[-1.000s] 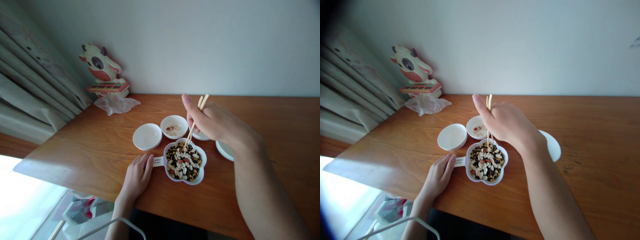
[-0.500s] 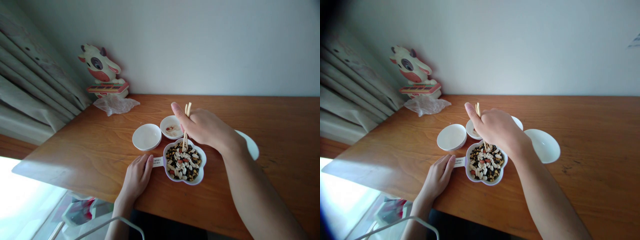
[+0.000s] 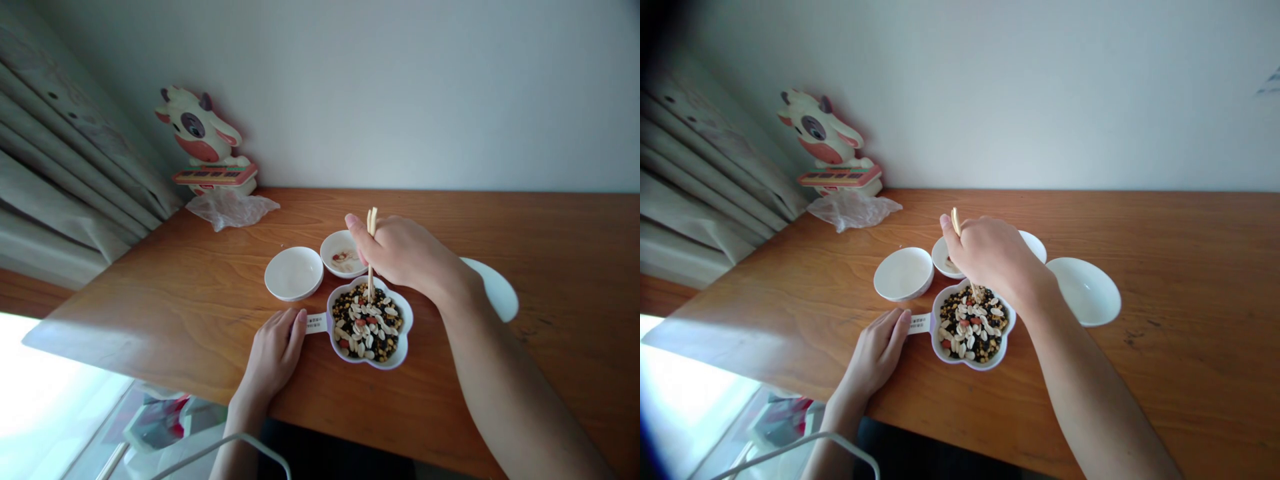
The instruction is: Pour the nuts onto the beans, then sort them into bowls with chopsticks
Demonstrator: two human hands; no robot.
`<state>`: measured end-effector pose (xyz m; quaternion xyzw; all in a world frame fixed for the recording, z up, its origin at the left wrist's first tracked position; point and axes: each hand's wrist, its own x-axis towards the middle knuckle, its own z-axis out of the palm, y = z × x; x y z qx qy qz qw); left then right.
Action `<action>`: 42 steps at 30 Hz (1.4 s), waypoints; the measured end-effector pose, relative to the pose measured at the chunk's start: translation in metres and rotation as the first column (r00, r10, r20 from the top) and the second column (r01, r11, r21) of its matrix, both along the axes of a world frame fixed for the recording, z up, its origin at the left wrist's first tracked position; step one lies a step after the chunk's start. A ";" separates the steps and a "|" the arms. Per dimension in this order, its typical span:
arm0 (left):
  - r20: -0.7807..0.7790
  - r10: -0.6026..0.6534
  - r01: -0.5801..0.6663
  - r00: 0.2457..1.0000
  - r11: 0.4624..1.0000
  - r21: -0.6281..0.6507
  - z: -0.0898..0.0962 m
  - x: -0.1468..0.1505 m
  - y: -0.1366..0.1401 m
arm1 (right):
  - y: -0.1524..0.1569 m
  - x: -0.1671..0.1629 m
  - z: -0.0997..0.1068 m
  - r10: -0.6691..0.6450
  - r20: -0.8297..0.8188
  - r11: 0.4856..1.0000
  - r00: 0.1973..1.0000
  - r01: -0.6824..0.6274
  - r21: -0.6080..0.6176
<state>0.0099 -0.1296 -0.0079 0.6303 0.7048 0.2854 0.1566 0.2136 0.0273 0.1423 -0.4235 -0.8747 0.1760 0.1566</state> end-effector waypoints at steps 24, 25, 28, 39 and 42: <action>-0.011 0.008 -0.008 1.000 1.000 0.016 0.001 0.001 0.001 | -0.001 0.015 0.021 -0.069 -0.311 0.982 0.948 0.120 0.148; -0.014 0.010 -0.010 1.000 1.000 0.015 0.001 0.001 0.001 | -0.002 0.015 0.022 -0.077 -0.313 0.981 0.947 0.127 0.144; -0.024 0.019 -0.018 1.000 1.000 0.017 0.002 0.002 0.002 | -0.004 0.015 0.025 -0.083 -0.326 0.983 0.942 0.132 0.129; -0.027 0.007 -0.007 1.000 1.000 0.009 0.001 0.001 0.001 | -0.004 0.021 0.026 -0.053 -0.317 0.984 0.947 0.105 0.147; -0.026 0.013 -0.013 1.000 1.000 0.011 0.000 0.001 0.001 | -0.006 0.020 0.026 -0.048 -0.265 0.984 0.963 0.091 0.151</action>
